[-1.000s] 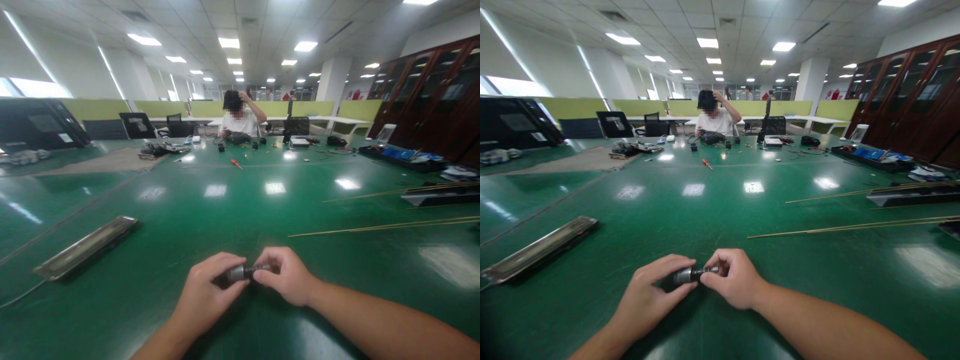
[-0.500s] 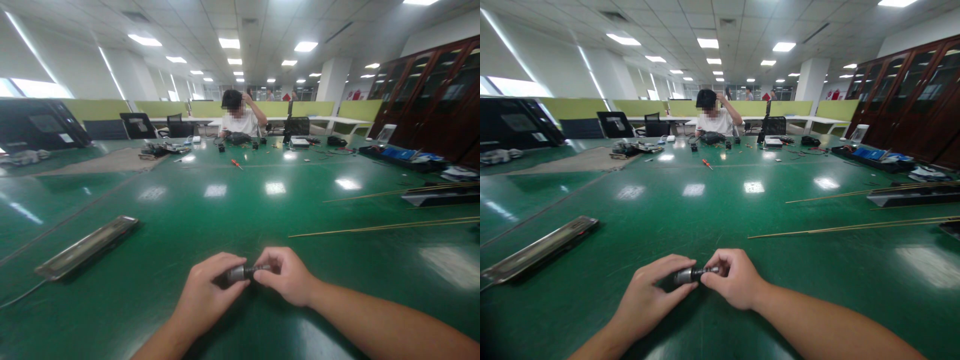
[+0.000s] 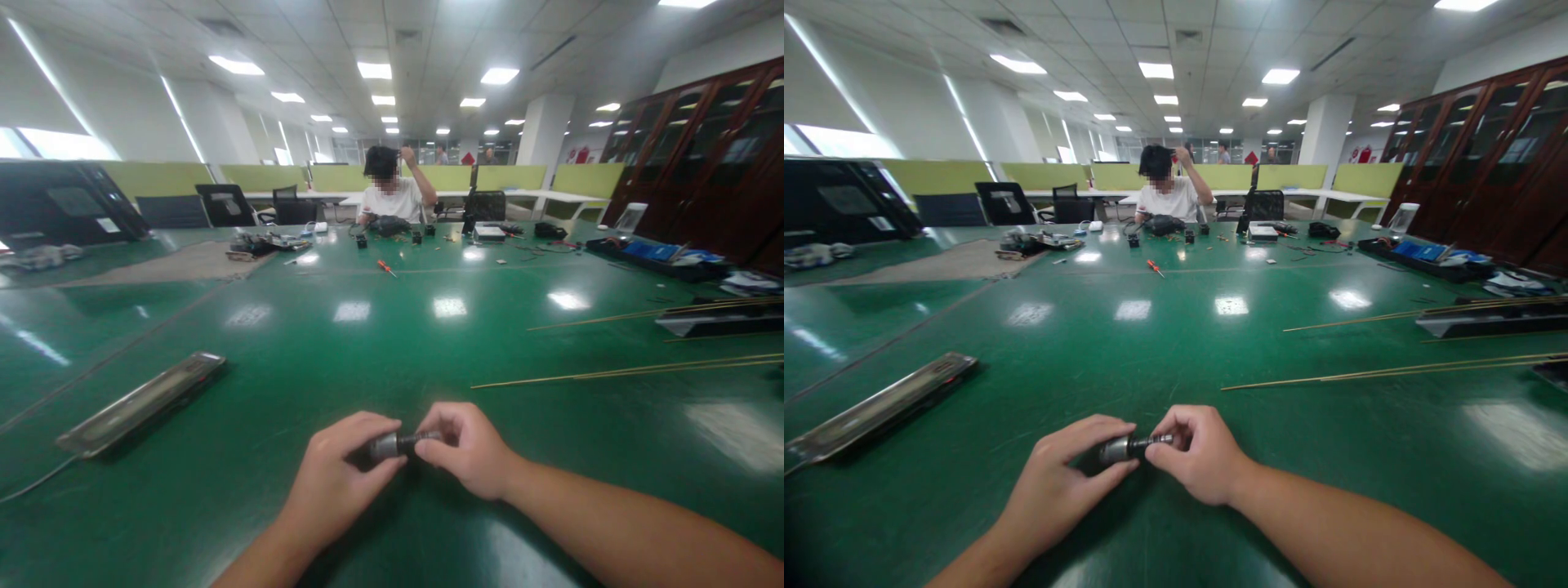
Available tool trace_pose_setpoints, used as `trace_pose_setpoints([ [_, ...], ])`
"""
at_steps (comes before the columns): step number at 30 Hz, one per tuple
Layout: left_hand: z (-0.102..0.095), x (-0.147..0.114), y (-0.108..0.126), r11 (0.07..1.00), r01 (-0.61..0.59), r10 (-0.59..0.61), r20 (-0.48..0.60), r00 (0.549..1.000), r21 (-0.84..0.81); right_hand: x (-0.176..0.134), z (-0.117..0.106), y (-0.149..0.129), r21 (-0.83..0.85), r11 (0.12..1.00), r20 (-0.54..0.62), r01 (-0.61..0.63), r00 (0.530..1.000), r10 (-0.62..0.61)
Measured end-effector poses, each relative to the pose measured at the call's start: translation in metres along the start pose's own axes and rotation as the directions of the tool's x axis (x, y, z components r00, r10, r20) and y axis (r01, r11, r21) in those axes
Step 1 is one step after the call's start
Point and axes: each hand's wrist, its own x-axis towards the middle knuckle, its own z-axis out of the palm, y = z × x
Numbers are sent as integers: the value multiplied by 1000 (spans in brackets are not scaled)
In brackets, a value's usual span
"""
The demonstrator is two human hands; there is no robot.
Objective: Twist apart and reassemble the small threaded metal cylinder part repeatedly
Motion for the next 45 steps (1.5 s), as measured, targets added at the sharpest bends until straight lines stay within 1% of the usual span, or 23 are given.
trace_pose_setpoints([
  [7,0,2,0,1000,-8,8,-13,1000,4,0,0,2,23,1000,-1,2,1000,-2],
  [28,-3,2,0,1000,-5,5,-6,1000,9,1,0,2,39,999,-20,-12,1000,13],
  [39,-2,1,-3,1000,-9,10,-22,1000,25,0,1,-1,24,1000,-44,-1,999,2],
  [45,-3,1,-2,1000,-1,1,-4,1000,18,-1,2,-3,7,1000,-62,-10,998,10],
])
